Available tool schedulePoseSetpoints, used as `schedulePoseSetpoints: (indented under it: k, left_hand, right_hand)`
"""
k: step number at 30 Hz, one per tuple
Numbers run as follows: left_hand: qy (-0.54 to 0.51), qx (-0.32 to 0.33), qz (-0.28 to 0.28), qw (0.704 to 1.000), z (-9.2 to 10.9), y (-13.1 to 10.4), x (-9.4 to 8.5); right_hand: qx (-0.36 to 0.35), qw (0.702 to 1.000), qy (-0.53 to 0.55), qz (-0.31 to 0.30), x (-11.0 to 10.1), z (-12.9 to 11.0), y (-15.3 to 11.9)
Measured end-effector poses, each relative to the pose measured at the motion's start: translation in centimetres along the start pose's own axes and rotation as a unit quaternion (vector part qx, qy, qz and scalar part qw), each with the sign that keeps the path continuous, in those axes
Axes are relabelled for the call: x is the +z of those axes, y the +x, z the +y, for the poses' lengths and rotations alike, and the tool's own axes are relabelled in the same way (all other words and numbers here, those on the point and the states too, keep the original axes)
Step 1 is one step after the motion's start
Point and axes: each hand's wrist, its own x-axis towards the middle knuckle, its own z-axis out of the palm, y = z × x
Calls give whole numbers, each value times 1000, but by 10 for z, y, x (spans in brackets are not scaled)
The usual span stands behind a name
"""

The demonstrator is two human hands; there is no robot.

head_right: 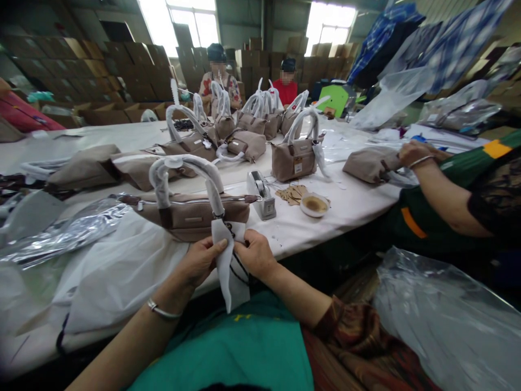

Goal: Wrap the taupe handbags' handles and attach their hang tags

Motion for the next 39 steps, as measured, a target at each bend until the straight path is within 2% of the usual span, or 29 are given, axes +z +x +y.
schedulePoseSetpoints:
  k: [5, 10, 16, 18, 21, 24, 26, 30, 34, 36, 39]
  left_hand:
    - [-12, -28, -7, 999, 7, -1, -2]
    - [-2, -38, -21, 999, 14, -1, -7]
    - [24, -31, -39, 998, 22, -3, -12]
    - [26, -24, -43, 998, 24, -6, -12]
    - [32, -12, -47, 998, 25, -10, -10]
    - [42, 5, -42, 998, 22, -9, -7]
    - [45, 8, -26, 999, 19, -6, -6]
    - [66, 16, 16, 998, 15, 0, -6]
    - [136, 58, 40, 988, 16, 3, -8]
    - [186, 80, 47, 978, 16, 6, -8]
    - [245, 122, 58, 960, 14, 11, -8]
  right_hand:
    - [81, 992, 100, -14, 1, 2, 4]
    - [86, 983, 159, -33, 3, 3, 8]
    - [125, 962, 229, -78, 7, 0, 24]
    - [104, 975, 182, -71, 7, -3, 27]
    - [12, 1000, 18, -23, 8, -6, 25]
    - [-41, 994, -98, 12, 8, -7, 23]
    - [-53, 993, -103, 2, 7, -6, 24]
    - [-85, 994, -43, -55, 1, -2, 26]
    - [-45, 995, 37, -87, -4, -6, 24]
    - [-22, 996, 47, -76, -4, -10, 24]
    - [11, 999, 15, -29, 2, -14, 29]
